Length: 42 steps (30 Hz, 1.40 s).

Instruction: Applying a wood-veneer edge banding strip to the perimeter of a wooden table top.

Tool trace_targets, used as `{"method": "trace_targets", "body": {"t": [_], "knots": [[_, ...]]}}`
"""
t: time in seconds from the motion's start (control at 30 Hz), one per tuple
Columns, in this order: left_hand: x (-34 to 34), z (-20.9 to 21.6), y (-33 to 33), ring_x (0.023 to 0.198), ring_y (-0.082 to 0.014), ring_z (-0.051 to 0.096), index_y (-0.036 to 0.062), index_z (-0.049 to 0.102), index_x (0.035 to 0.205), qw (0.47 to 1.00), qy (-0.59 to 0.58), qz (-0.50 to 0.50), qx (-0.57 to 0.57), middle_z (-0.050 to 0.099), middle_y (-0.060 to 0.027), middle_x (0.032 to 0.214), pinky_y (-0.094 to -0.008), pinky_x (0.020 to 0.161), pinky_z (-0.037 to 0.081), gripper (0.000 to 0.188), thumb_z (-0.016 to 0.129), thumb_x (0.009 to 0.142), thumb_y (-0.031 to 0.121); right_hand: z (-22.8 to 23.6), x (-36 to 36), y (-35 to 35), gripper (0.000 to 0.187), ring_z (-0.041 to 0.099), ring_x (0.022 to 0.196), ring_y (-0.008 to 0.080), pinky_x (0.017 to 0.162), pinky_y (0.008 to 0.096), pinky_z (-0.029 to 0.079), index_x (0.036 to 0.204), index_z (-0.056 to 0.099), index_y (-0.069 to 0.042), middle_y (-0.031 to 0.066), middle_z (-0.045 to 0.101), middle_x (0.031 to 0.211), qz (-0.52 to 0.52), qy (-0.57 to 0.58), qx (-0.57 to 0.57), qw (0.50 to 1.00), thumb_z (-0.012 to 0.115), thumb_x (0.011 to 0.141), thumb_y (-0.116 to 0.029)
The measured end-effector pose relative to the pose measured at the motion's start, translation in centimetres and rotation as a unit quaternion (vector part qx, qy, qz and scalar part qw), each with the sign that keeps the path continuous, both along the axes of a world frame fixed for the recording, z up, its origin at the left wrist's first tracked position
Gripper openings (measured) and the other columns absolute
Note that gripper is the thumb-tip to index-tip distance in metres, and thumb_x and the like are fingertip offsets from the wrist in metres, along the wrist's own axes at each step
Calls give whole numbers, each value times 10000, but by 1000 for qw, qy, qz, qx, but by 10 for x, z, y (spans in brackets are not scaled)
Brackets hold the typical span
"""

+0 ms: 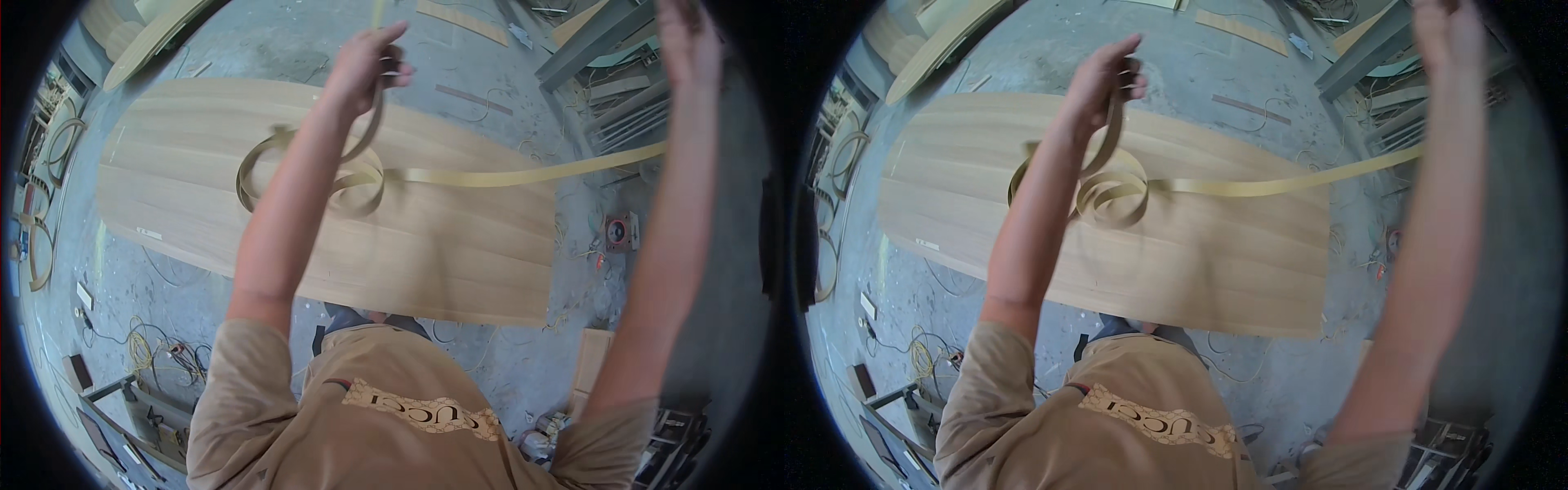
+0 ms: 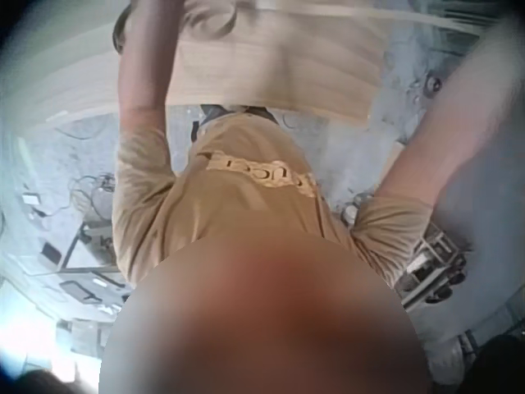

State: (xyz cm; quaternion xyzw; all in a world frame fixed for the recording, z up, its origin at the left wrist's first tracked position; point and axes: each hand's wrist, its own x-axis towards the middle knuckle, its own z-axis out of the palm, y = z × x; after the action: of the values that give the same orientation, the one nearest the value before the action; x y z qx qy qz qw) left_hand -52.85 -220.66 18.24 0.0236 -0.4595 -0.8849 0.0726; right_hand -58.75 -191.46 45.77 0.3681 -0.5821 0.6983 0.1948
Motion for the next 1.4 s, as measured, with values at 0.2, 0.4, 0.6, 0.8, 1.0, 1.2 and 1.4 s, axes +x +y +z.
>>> {"method": "trace_targets", "body": {"t": [0.2,0.4,0.6,0.8,1.0,1.2,1.4], "knots": [[71,-54,-44,644,-120,578,-3,621,973,918,-115,-8,-380,573,-34,768,-302,572,494,318,723,936,297,-239,0,42,258,664,1169,285,1028,432,544,1183,643,-92,134,701,1226,310,-289,-388,818,537,1064,-295],[150,-66,-134,916,-321,693,100,704,1114,616,-161,-39,-770,721,-151,964,-448,772,537,246,661,907,226,-491,102,54,251,688,988,176,854,348,579,1087,654,-122,14,723,1046,1,-581,-416,700,684,993,-353],[172,-7,-153,913,-309,677,129,706,887,340,-59,-20,-938,681,-81,858,-474,890,498,109,605,873,92,-620,184,88,324,675,991,279,884,423,594,1078,562,-1,181,672,990,-96,-772,-312,546,652,1005,-303],[130,36,-122,1002,-252,631,88,624,671,192,244,-15,-950,610,-76,789,-457,1238,319,95,648,760,67,-615,220,75,583,684,1000,306,858,432,616,1227,582,38,185,671,1065,-32,-797,-91,597,596,1006,-501],[83,74,-79,1143,-230,601,71,635,836,97,326,49,-939,642,-66,961,-459,1287,260,91,675,758,96,-509,234,53,545,716,958,200,798,357,596,1184,655,-22,104,729,1030,0,-692,188,697,550,1027,-534],[52,85,8,1242,-182,536,160,686,1019,41,434,157,-886,626,12,1097,-430,1276,242,177,639,849,181,-369,174,4,552,502,1370,209,1150,339,371,1446,491,23,138,582,1413,-99,-375,32,921,593,1049,-348],[24,83,72,1242,-177,536,184,637,1105,426,577,46,-696,593,25,1097,-499,1260,272,251,620,859,233,-343,138,4,670,527,1300,174,1120,363,380,1533,411,-55,103,590,1397,14,-437,109,893,657,1000,-379]]}}
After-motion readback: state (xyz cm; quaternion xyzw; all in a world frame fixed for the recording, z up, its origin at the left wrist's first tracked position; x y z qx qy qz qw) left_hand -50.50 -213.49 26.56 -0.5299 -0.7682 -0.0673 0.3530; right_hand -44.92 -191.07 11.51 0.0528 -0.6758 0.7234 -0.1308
